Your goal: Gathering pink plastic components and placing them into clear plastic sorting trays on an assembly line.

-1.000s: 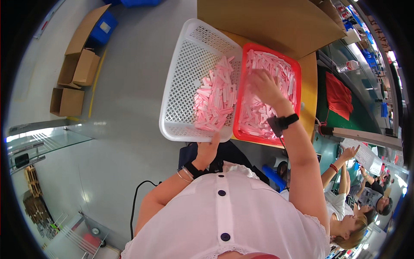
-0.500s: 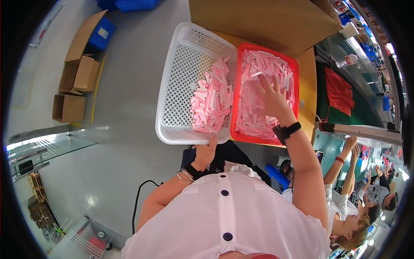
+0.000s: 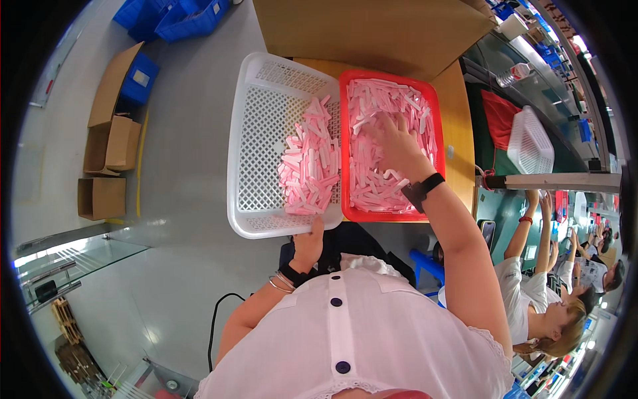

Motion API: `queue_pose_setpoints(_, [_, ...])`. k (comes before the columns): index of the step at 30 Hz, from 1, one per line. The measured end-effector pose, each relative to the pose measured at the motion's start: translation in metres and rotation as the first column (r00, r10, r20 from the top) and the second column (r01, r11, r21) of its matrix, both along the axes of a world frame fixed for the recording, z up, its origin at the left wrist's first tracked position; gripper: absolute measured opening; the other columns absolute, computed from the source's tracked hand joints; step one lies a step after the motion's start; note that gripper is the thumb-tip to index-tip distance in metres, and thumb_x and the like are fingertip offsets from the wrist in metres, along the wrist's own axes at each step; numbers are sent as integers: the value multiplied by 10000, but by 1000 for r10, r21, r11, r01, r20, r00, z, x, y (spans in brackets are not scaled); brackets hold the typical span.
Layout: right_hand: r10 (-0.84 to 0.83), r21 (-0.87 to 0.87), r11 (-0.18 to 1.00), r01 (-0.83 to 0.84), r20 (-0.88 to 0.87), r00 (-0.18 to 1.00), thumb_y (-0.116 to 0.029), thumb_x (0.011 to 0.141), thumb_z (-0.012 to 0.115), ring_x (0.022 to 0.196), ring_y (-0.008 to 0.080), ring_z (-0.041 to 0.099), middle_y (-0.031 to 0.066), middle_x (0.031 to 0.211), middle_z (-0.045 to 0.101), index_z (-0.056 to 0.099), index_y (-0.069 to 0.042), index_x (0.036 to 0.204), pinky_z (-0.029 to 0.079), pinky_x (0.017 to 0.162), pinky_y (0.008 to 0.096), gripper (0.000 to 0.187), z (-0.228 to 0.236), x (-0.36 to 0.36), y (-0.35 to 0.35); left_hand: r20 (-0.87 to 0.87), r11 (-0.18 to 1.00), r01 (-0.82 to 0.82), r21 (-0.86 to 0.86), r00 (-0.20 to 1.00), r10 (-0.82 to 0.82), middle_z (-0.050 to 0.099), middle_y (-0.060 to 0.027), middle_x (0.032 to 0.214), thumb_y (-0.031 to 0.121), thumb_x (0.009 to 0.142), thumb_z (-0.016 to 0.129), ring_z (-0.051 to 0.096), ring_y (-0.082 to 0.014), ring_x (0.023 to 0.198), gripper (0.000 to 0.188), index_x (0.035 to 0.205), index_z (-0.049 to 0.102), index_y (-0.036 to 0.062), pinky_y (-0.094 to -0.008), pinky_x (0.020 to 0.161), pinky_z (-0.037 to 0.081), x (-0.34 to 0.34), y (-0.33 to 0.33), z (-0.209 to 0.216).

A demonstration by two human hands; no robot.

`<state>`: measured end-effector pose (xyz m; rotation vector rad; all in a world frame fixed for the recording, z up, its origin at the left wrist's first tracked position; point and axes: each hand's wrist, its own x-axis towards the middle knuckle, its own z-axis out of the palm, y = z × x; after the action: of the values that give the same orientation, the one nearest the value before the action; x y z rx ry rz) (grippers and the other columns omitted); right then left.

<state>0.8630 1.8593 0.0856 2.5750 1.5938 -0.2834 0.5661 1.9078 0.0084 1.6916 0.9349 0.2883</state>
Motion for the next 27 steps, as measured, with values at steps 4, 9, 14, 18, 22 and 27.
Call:
queue_pose_setpoints(4, [-14, 3, 1000, 14, -62, 998, -199, 533, 838, 1274, 400, 300, 52, 1409, 318, 422, -317, 1335, 441, 897, 611, 911, -2, -14, -4, 60, 997, -62, 41, 996, 59, 613, -192, 1027, 231, 919, 535, 561, -361, 928, 291, 1044, 574, -30, -438, 883, 391, -4, 1, -4])
queue_pose_setpoints(9, [-38, 149, 988, 36, 11, 999, -145, 542, 816, 1221, 400, 357, 51, 1365, 374, 485, -292, 1279, 492, 877, 541, 821, -13, -9, -3, -32, 962, 153, 225, 988, -149, 611, -206, 1029, 246, 934, 505, 553, -381, 940, 302, 1050, 579, -23, -440, 868, 396, -6, 4, -9])
queue_pose_setpoints(14, [-29, 296, 955, 26, 4, 1000, -18, 639, 701, 1092, 385, 481, 76, 1190, 528, 629, -203, 1069, 530, 837, 414, 473, -20, -9, -7, 10, 999, -31, -9, 999, 31, 636, -163, 975, 249, 937, 487, 561, -371, 927, 283, 1012, 595, -1, -435, 848, 402, -1, -1, 0])
queue_pose_setpoints(18, [19, 368, 930, -6, -30, 999, 23, 679, 642, 1068, 363, 501, 77, 1139, 549, 643, -190, 1015, 521, 836, 409, 398, -9, -4, -12, -17, 971, 83, 223, 997, -81, 640, -168, 936, 256, 922, 506, 567, -360, 907, 280, 980, 608, 1, -426, 845, 405, -5, 1, -6])
queue_pose_setpoints(22, [18, 400, 916, 27, -109, 994, 32, 693, 619, 1051, 331, 523, 82, 1070, 568, 648, -169, 986, 510, 838, 403, 357, 5, -1, -15, 66, 997, -36, 62, 997, 32, 642, -164, 931, 255, 905, 524, 575, -333, 906, 282, 965, 613, -6, -414, 848, 406, -5, 2, -7])
queue_pose_setpoints(27, [18, 467, 883, 55, -150, 989, 39, 689, 622, 1012, 325, 547, 93, 1022, 583, 662, -145, 954, 501, 828, 401, 326, 31, -3, -8, 133, 990, -138, 12, 982, 136, 639, -162, 892, 254, 903, 528, 582, -299, 890, 284, 941, 612, -14, -410, 831, 414, -1, 1, -11])
